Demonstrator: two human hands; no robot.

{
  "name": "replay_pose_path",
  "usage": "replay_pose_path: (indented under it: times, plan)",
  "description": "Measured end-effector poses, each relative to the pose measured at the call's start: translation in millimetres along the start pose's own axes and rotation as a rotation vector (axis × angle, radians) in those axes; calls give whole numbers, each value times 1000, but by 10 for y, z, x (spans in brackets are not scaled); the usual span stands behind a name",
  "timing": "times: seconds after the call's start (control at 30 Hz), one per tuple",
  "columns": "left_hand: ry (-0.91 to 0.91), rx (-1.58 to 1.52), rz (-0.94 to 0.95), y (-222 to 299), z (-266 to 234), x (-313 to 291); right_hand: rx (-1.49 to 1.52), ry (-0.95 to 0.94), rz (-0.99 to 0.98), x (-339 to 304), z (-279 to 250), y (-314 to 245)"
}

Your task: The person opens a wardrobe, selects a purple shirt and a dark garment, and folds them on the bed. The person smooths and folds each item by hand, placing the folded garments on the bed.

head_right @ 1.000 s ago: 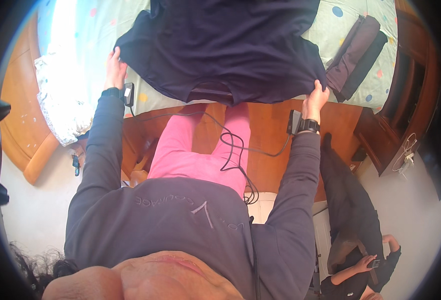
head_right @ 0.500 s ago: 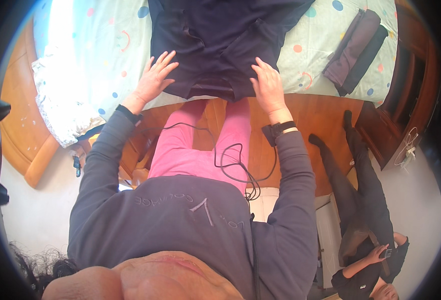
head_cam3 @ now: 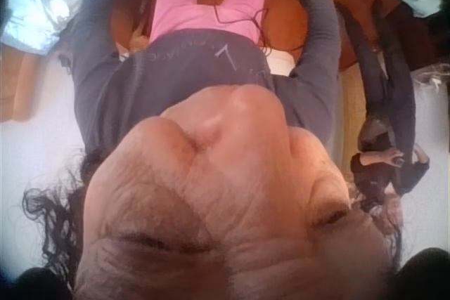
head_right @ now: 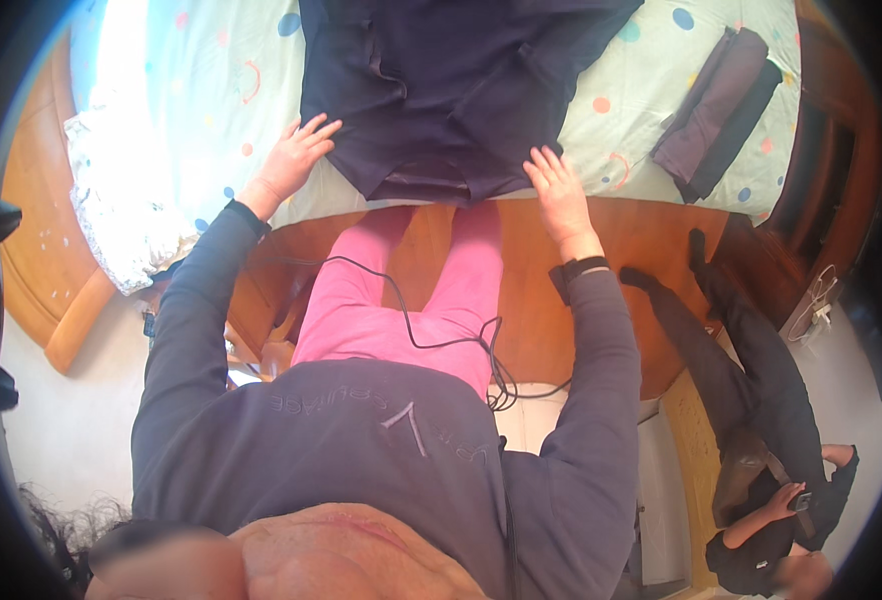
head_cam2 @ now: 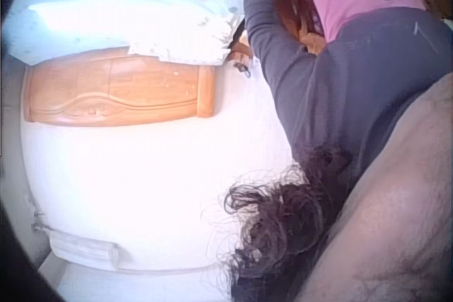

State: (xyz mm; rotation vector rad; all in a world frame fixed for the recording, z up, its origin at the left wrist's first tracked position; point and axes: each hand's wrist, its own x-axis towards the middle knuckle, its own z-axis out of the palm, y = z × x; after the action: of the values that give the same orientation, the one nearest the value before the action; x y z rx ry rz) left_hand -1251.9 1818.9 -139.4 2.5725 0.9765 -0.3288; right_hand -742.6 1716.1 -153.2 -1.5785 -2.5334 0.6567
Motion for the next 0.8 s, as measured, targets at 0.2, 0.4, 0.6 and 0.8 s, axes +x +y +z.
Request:
replay_pose_path:
  times: [0.2,0.4,0.6,0.8]
  plan:
    - [-148,-391,-35,151,-315,-158,212,-346,164,-263,-463,-150]
    - [-317,-869,-145,173,-1040,-222,842,-434,427,-198,-1274,-111]
    - [16,-791,-1,-823,-2046,807,963,-295,532,1036,-2217,1012]
    - [353,-1064,-530,-1848,-2406,2188,1142,51,607,2615,-2507,2167]
